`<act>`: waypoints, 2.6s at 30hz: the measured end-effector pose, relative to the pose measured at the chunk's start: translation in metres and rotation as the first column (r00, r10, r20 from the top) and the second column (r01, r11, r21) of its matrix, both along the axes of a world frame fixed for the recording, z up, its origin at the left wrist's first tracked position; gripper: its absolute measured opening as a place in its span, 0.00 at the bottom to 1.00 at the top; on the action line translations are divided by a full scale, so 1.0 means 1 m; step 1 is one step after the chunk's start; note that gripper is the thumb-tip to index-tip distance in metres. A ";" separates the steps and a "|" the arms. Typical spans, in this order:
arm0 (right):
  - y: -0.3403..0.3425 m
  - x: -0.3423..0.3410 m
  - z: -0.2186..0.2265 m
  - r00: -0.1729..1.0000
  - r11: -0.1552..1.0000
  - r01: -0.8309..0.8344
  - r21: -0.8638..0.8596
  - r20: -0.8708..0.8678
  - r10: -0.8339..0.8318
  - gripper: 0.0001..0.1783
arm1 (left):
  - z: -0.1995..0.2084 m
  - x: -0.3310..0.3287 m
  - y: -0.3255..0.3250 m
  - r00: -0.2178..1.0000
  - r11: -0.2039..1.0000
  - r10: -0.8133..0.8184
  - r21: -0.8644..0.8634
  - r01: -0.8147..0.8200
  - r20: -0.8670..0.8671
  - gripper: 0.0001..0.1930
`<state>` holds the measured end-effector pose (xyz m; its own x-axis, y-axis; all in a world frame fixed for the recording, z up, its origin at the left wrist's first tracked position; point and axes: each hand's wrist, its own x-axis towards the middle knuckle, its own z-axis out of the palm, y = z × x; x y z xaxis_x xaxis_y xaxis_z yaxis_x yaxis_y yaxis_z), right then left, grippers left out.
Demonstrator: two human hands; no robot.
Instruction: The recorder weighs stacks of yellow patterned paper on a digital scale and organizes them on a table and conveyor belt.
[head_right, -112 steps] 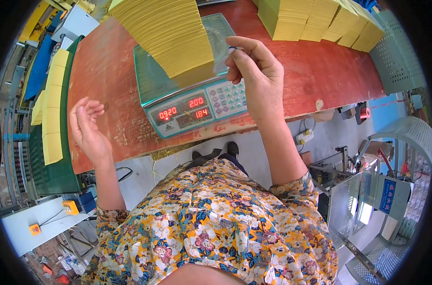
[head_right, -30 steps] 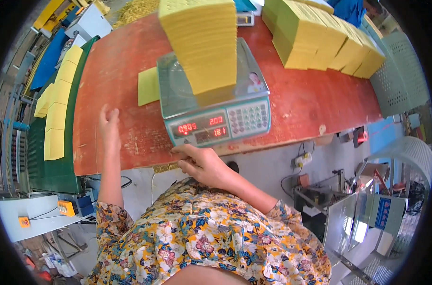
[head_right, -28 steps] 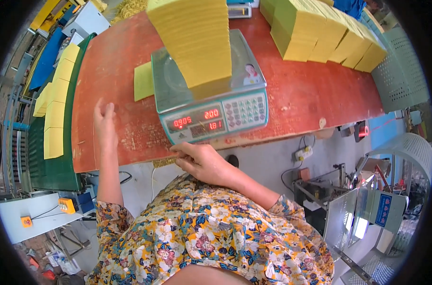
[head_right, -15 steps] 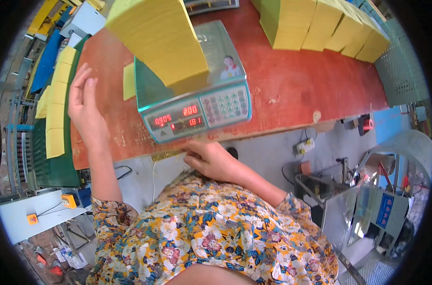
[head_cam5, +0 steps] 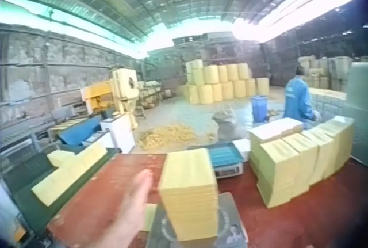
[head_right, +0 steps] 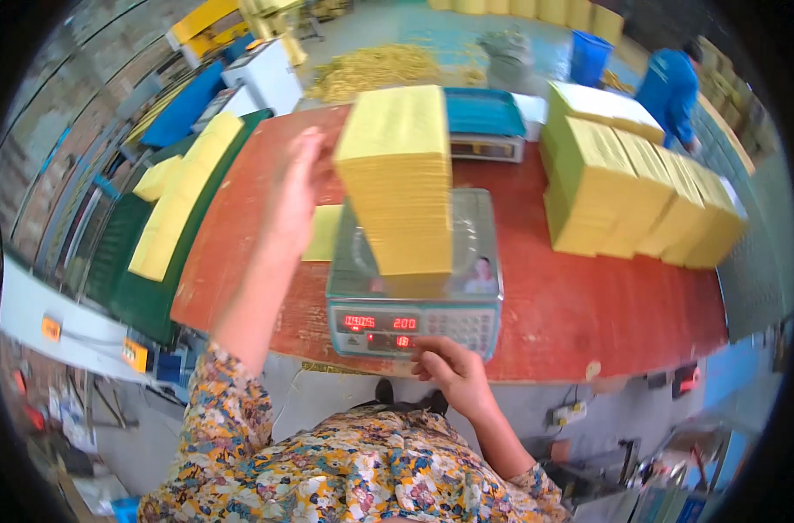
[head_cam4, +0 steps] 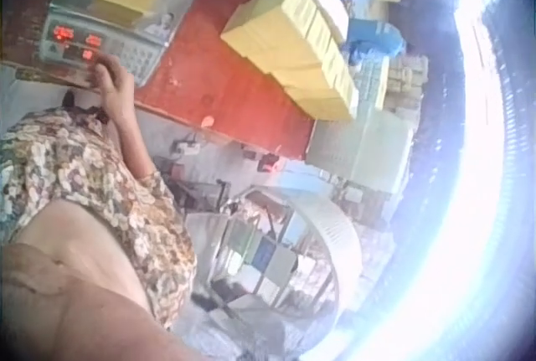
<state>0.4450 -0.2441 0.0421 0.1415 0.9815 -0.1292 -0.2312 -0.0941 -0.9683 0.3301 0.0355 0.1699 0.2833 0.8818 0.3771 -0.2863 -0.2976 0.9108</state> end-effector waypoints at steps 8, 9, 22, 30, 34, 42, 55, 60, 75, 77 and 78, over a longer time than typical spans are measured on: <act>0.024 -0.021 0.030 0.928 0.931 0.349 0.108 0.101 -0.360 0.13 | 0.008 -0.001 -0.008 0.970 0.972 -0.231 -0.054 0.227 -0.071 0.40; 0.028 -0.027 0.031 0.915 0.916 0.382 0.124 0.089 -0.394 0.12 | 0.008 -0.007 -0.004 0.965 0.966 -0.254 -0.070 0.249 -0.060 0.41; 0.116 0.026 0.075 0.620 0.589 0.625 0.513 0.133 -0.773 0.25 | -0.003 0.041 0.039 0.962 0.936 -0.266 -0.225 0.272 0.059 0.31; 0.155 0.076 0.054 0.778 0.808 0.490 0.328 0.253 -0.575 0.27 | 0.013 0.043 0.021 0.943 0.903 -0.330 -0.278 0.327 0.040 0.34; 0.144 0.065 0.055 0.800 0.754 0.579 0.309 -0.038 -0.599 0.24 | -0.014 0.032 0.026 0.924 0.907 -0.303 -0.227 0.354 0.231 0.38; 0.076 0.013 0.074 0.765 0.565 0.446 0.694 0.033 -0.644 0.14 | -0.171 -0.190 0.037 0.962 0.680 0.177 -0.681 -0.273 -0.208 0.41; 0.133 -0.195 -0.052 0.859 0.869 -0.481 0.119 0.263 0.439 0.16 | -0.149 -0.466 0.096 0.704 0.505 0.666 -0.546 -0.668 -0.245 0.50; 0.170 -0.224 -0.088 0.498 0.744 -0.573 0.344 0.867 -0.017 0.28 | -0.181 -0.532 0.150 0.649 0.408 0.721 -0.608 -0.681 -0.243 0.54; 0.188 -0.249 -0.103 0.330 0.825 -0.490 0.280 0.936 -0.122 0.24 | -0.202 -0.582 0.235 0.410 0.286 0.705 -0.297 -0.911 -0.579 0.51; 0.189 -0.251 -0.100 0.328 0.829 -0.482 0.282 0.936 -0.128 0.24 | -0.200 -0.578 0.240 0.470 0.359 0.703 -0.303 -0.882 -0.534 0.52; 0.189 -0.255 -0.093 0.328 0.828 -0.486 0.281 0.936 -0.125 0.24 | -0.203 -0.584 0.241 0.463 0.353 0.707 -0.299 -0.886 -0.535 0.52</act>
<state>0.1904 -0.0553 -0.0509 -0.3255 0.8654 0.3810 0.7547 0.4805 -0.4467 -0.2536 0.2765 -0.0326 -0.6588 0.7430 -0.1179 0.1109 0.2508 0.9617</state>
